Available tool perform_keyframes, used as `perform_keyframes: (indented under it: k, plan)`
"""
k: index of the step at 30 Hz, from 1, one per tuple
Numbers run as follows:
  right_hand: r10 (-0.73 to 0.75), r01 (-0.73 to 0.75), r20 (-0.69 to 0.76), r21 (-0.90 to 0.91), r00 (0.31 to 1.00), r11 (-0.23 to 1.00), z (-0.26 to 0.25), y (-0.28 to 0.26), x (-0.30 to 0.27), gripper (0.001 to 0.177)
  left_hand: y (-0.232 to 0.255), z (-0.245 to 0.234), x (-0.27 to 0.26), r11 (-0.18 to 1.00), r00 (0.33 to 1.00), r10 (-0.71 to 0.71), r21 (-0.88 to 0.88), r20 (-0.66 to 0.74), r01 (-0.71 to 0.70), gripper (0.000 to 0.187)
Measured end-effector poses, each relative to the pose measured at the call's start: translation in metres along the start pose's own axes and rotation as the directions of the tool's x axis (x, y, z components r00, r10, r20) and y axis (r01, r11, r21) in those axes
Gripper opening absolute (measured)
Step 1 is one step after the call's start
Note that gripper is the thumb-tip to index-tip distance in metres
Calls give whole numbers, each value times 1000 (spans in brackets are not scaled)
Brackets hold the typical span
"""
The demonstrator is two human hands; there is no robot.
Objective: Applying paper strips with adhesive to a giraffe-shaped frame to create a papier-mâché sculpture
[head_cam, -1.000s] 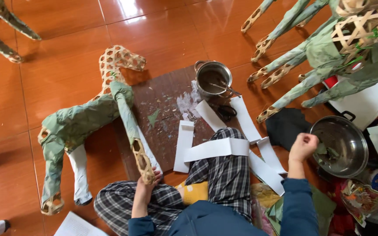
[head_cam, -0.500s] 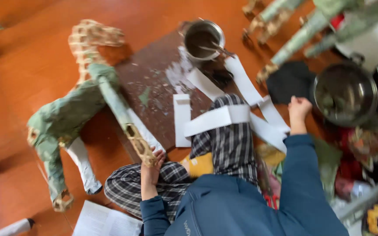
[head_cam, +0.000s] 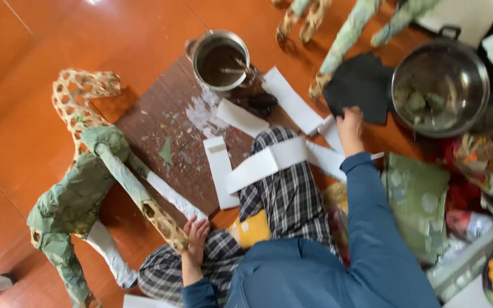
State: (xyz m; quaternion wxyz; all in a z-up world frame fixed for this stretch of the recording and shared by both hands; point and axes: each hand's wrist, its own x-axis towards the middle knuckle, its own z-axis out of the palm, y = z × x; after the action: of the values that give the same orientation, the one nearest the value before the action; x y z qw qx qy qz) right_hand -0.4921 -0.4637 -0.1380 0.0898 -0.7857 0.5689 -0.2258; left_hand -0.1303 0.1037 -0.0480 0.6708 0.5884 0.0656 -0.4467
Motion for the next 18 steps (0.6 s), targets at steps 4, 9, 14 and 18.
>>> perform_keyframes:
  k: [4,9,14,18]
  plan:
    - [15,20,122,-281,992,959,11,-6,3,20,-6,-1,6,1000,998,27,-8,48,-27,53]
    - [50,-33,104,-153,993,988,-4,-13,11,13,9,17,6,995,989,-93,30,-112,97,56]
    - [180,-182,39,42,983,982,-17,1,12,28,12,21,3,994,985,-102,30,-136,107,55]
    - [183,-186,81,29,980,982,-15,13,15,27,6,16,5,997,992,-71,-24,-104,68,53]
